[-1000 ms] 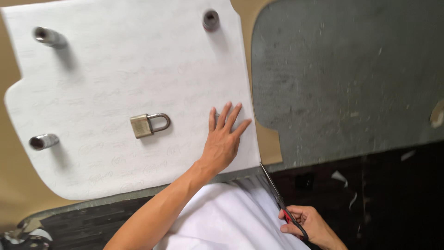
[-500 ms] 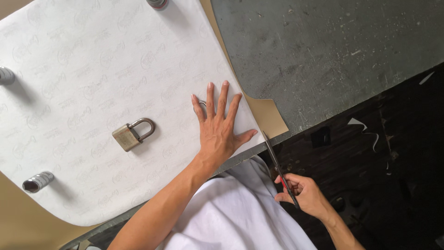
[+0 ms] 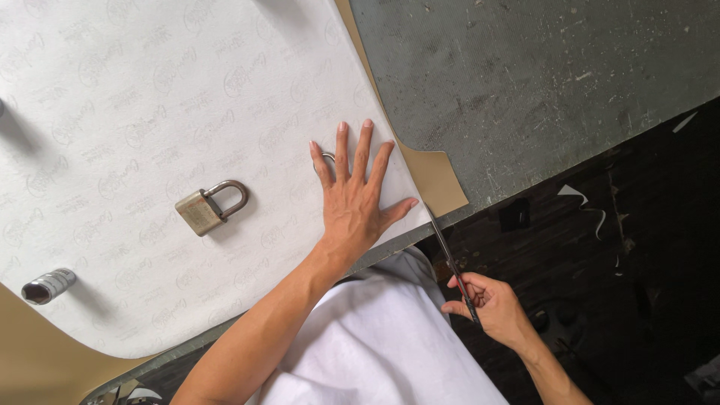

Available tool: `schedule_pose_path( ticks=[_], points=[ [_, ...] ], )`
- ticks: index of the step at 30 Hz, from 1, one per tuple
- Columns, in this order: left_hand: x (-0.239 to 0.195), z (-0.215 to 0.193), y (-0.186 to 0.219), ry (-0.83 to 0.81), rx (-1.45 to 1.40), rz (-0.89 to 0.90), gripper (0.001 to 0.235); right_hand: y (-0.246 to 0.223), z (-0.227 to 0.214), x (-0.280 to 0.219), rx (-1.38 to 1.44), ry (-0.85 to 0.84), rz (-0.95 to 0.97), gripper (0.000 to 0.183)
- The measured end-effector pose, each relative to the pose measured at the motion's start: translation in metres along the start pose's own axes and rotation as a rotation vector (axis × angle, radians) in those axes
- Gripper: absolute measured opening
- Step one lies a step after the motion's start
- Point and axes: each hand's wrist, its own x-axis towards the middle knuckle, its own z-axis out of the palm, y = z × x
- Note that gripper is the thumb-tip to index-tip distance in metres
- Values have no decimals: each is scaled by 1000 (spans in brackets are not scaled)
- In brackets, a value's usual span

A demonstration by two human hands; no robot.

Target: The person uses scissors to cut a newspaper template and then a large sheet of patterned white material. They use a pencil to mark the material and place metal weights and padlocks on the sheet to hold it in place while cutting.

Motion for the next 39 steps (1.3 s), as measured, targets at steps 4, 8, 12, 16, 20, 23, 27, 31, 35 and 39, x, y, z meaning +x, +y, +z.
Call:
schedule_pose_path(
  ticks=[4,8,12,16,20,23,27,31,35,39],
  points=[
    [1,3,1,15,-9,9,98,-3,-3,-1,-26,2,6,34],
    [0,3,-2,8,33,17,85,-14,1,8,28,-8,-36,37],
    [-1,3,0,42,78,32,67,-24,4,16,36,-10,-63,38],
    [-1,1,-1,46,77,32,62,-30,4,20,28,-8,-73,36],
    [-2,5,0,71,71,23,59,-30,2,18,-37,9,-59,36],
    [-2,4,-1,76,78,20,57,-40,3,25,27,-20,-75,38],
    [0,3,1,73,97,22,54,-52,6,34,-43,12,-87,38],
    [-2,1,1,88,86,17,54,-58,7,37,-13,4,-76,36],
    [-1,2,2,92,75,16,54,-61,4,34,-21,6,-52,35],
    [-1,-2,2,100,65,9,54,-75,7,40,15,-8,-96,37]
  ],
)
